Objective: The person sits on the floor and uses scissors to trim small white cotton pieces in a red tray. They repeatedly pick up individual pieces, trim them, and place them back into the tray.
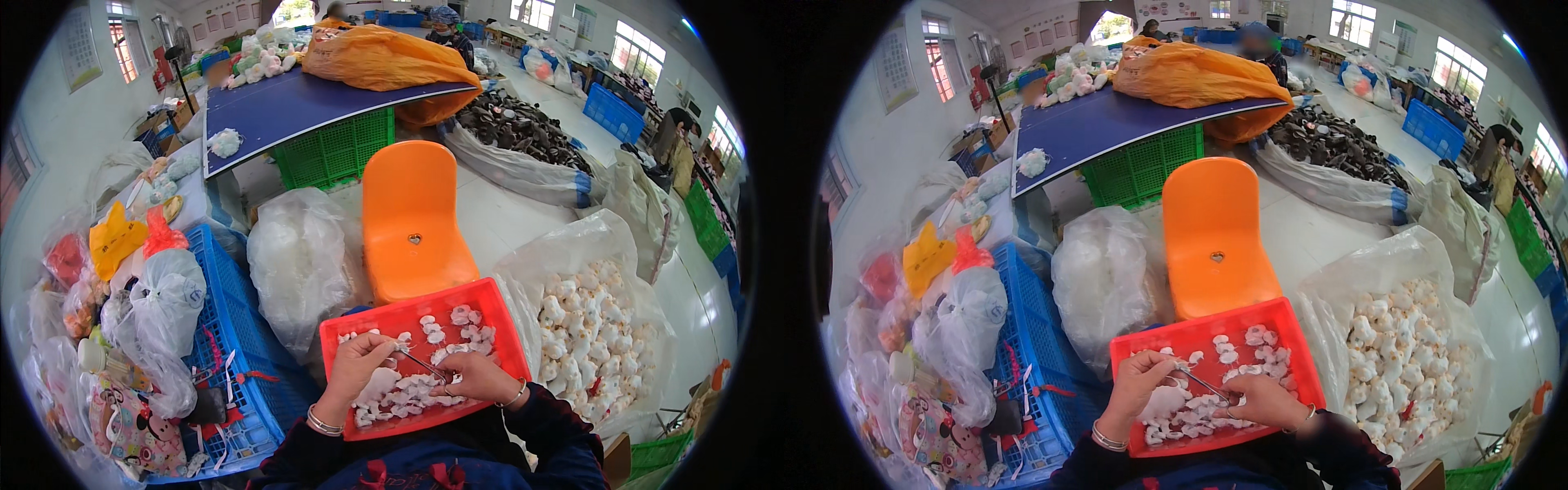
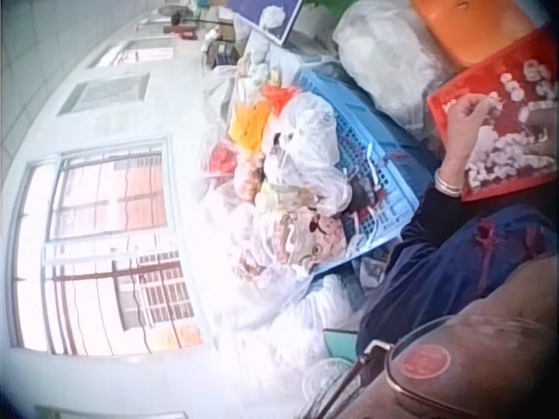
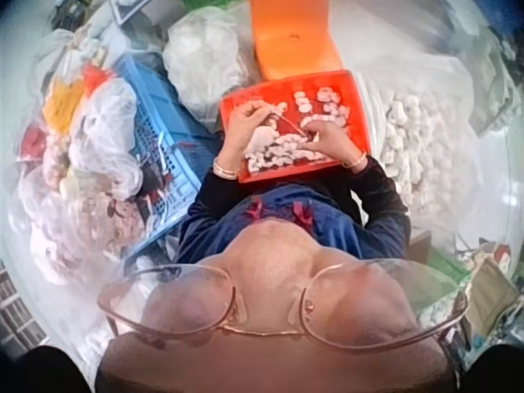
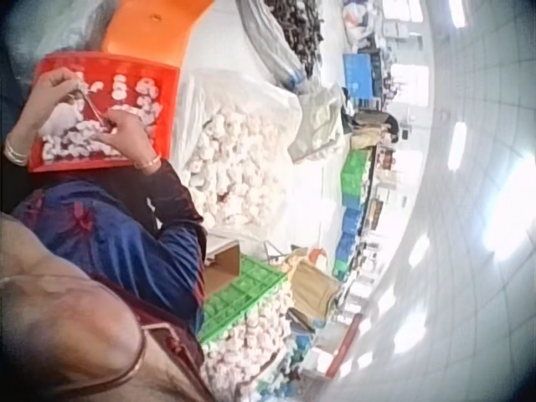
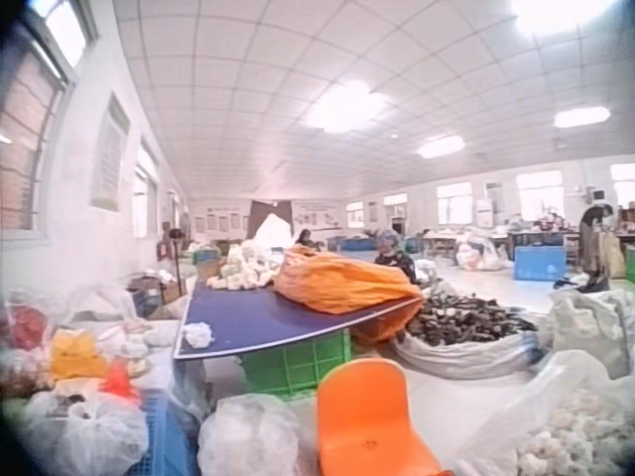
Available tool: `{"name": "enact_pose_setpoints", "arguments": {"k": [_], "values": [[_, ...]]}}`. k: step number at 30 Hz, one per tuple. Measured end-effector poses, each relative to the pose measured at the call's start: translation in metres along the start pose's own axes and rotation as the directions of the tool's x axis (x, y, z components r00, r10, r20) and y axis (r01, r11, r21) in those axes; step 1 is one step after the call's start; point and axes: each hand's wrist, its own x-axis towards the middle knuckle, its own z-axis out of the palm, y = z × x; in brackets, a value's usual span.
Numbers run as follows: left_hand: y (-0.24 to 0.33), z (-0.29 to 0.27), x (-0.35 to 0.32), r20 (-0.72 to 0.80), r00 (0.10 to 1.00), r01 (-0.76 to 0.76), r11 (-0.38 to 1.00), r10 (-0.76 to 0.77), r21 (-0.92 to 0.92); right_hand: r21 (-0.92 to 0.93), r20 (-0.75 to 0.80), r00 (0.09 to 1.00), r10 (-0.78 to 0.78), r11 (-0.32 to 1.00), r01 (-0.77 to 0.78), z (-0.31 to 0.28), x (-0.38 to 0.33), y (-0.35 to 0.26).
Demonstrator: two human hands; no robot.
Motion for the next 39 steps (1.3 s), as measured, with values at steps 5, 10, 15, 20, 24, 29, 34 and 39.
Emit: {"name": "enact_pose_setpoints", "arguments": {"k": [5, 10, 15, 20, 24, 29, 34, 39], "values": [[0.001, 0.001, 0.002, -0.01, 1.0, 0.012, 1.0, -0.012, 0.005, -0.006, -0.015, 1.0, -0.003, 1.0, 0.003, 0.0, 0.001, -0.002], [-0.003, 0.002, 0.002, -0.019, 0.999, -0.038, 0.999, 0.038, -0.01, -0.056, -0.05, 0.995, -0.09, 0.995, 0.087, 0.0, 0.001, 0.001], [-0.007, 0.01, -0.001, -0.061, 0.988, -0.138, 0.99, 0.14, 0.022, -0.007, -0.026, 0.999, -0.027, 1.0, 0.027, -0.002, -0.002, -0.006], [-0.006, 0.016, -0.008, -0.081, 0.937, -0.286, 0.883, 0.338, 0.372, 0.066, -0.025, 0.999, 0.029, 0.997, -0.027, 0.003, -0.004, -0.004], [-0.004, 0.025, -0.009, -0.014, 0.842, -0.421, 0.671, 0.54, 0.61, 0.086, -0.001, 0.999, 0.044, 0.995, -0.044, 0.007, -0.005, 0.003], [-0.007, 0.032, -0.01, -0.007, 0.814, -0.424, 0.602, 0.581, 0.677, 0.007, -0.084, 0.996, 0.017, 1.0, -0.016, 0.011, -0.006, 0.007], [-0.007, 0.018, -0.005, -0.073, 0.921, -0.225, 0.678, 0.382, 0.7, 0.044, -0.063, 0.985, 0.16, 0.987, -0.158, 0.006, -0.011, 0.009], [0.015, 0.017, -0.006, 0.286, 0.944, 0.059, 0.936, -0.166, 0.346, -0.031, -0.053, 0.997, 0.052, 0.998, -0.053, -0.017, -0.019, -0.002]]}}
